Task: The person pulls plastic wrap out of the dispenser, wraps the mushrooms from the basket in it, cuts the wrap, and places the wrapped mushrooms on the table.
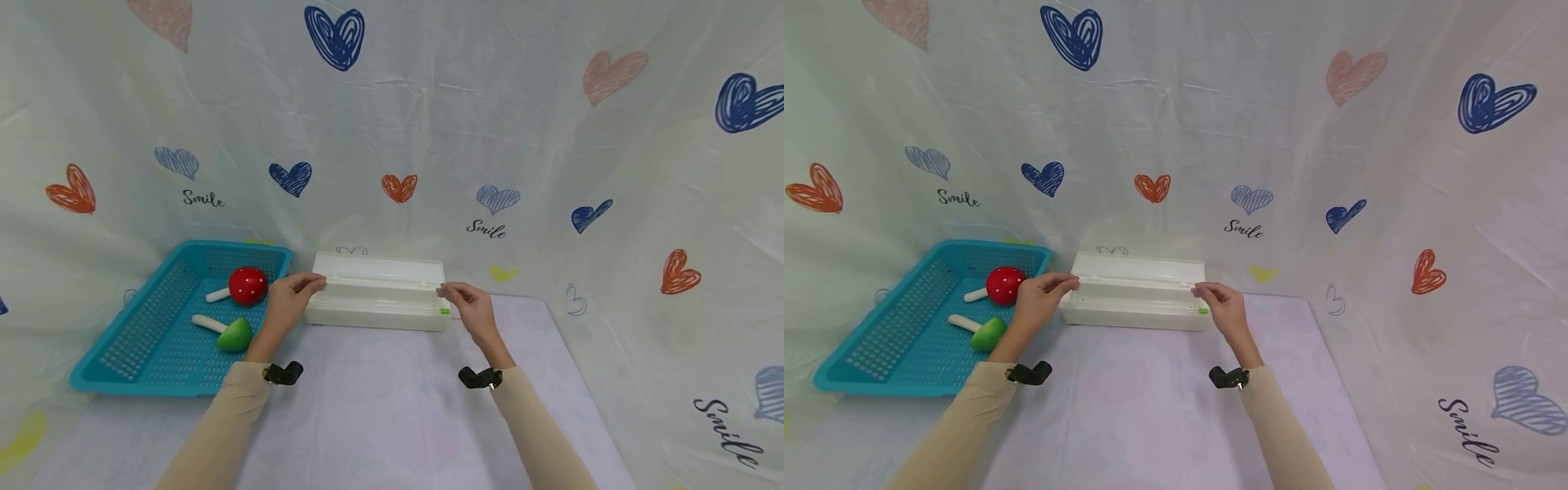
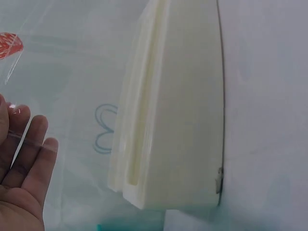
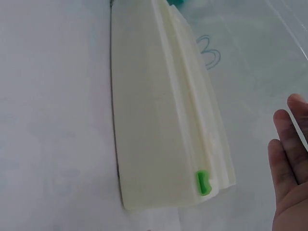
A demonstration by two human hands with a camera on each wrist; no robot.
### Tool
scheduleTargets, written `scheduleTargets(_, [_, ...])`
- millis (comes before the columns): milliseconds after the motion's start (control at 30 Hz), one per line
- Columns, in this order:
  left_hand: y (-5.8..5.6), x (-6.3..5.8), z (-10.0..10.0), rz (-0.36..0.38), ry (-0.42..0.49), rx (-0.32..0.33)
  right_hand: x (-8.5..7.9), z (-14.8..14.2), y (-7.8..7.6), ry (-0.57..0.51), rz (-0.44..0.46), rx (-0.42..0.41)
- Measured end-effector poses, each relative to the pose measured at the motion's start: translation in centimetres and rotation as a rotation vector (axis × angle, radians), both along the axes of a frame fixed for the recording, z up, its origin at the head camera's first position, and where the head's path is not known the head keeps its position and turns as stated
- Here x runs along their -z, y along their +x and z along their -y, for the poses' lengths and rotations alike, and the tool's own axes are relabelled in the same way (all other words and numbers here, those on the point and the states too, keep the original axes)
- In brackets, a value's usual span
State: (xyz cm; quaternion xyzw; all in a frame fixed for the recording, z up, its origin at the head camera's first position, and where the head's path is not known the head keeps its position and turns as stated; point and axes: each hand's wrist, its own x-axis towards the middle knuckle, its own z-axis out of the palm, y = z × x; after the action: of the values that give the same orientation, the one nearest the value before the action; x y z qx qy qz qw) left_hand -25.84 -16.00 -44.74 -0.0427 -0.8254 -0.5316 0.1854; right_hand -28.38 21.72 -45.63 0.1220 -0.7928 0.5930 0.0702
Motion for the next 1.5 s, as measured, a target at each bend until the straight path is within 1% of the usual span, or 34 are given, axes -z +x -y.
scheduleTargets(133, [0.2, -0.3, 0.1, 0.022, 0.016, 0.028, -0.8, -0.2, 0.4, -0.001, -0.034, -0.026])
scheduleTargets(200, [0.3, -0.4, 0.2, 0.021, 0.019, 0.035, -1.1, -0.1, 0.7, 0.008, -0.045, -0.042])
scheduleTargets(300, [0.3, -0.6, 0.3, -0.006, 0.022, 0.038, -1.2, -0.2, 0.8, 0.003, -0.067, -0.058])
scheduleTargets(367, [0.3, -0.8, 0.4, -0.040, 0.043, 0.040, -1.0, -0.1, 0.5, -0.022, -0.090, -0.060])
scheduleTargets(400, [0.6, -1.3, 0.4, -0.052, 0.046, 0.041, -0.9, -0.1, 0.3, -0.033, -0.103, -0.062])
scheduleTargets(467, [0.6, -1.6, 0.5, -0.064, 0.059, 0.040, -1.0, 0.1, -0.1, -0.053, -0.129, -0.061])
scheduleTargets(600, [1.1, -2.3, 0.6, -0.061, 0.081, 0.049, -1.9, 0.4, 0.2, -0.066, -0.177, -0.052])
scheduleTargets(633, [0.9, -2.1, 0.8, -0.064, 0.090, 0.051, -2.1, 0.4, 0.4, -0.065, -0.187, -0.050])
scheduleTargets(667, [1.0, -2.2, 0.8, -0.074, 0.090, 0.055, -2.3, 0.4, 0.6, -0.064, -0.196, -0.049])
scheduleTargets(833, [1.9, -2.5, 1.1, -0.107, 0.065, 0.066, -2.7, 0.1, 1.5, -0.047, -0.217, -0.089])
scheduleTargets(1000, [3.6, -1.9, 1.4, -0.080, 0.050, 0.088, -2.3, -0.5, 2.9, -0.014, -0.218, -0.154])
scheduleTargets(1067, [4.4, -1.6, 1.5, -0.082, 0.021, 0.102, -2.2, -0.7, 3.6, -0.010, -0.222, -0.178])
scheduleTargets(1167, [5.6, -1.0, 1.7, -0.111, -0.052, 0.141, -1.8, -1.1, 4.5, 0.012, -0.225, -0.222])
scheduleTargets(1267, [6.5, -0.2, 1.9, -0.144, -0.137, 0.213, -1.0, -1.7, 5.3, 0.047, -0.218, -0.278])
scheduleTargets(1333, [6.9, 0.4, 2.0, -0.151, -0.187, 0.274, -0.2, -2.0, 6.0, 0.076, -0.209, -0.316])
scheduleTargets(1400, [7.2, 0.9, 2.0, -0.130, -0.251, 0.329, 0.7, -2.3, 6.6, 0.104, -0.197, -0.348])
scheduleTargets(1433, [7.4, 1.0, 2.0, -0.099, -0.283, 0.355, 1.3, -2.4, 7.0, 0.121, -0.192, -0.361])
scheduleTargets(1500, [7.7, 1.4, 2.0, -0.013, -0.353, 0.403, 2.3, -2.5, 7.6, 0.155, -0.178, -0.378])
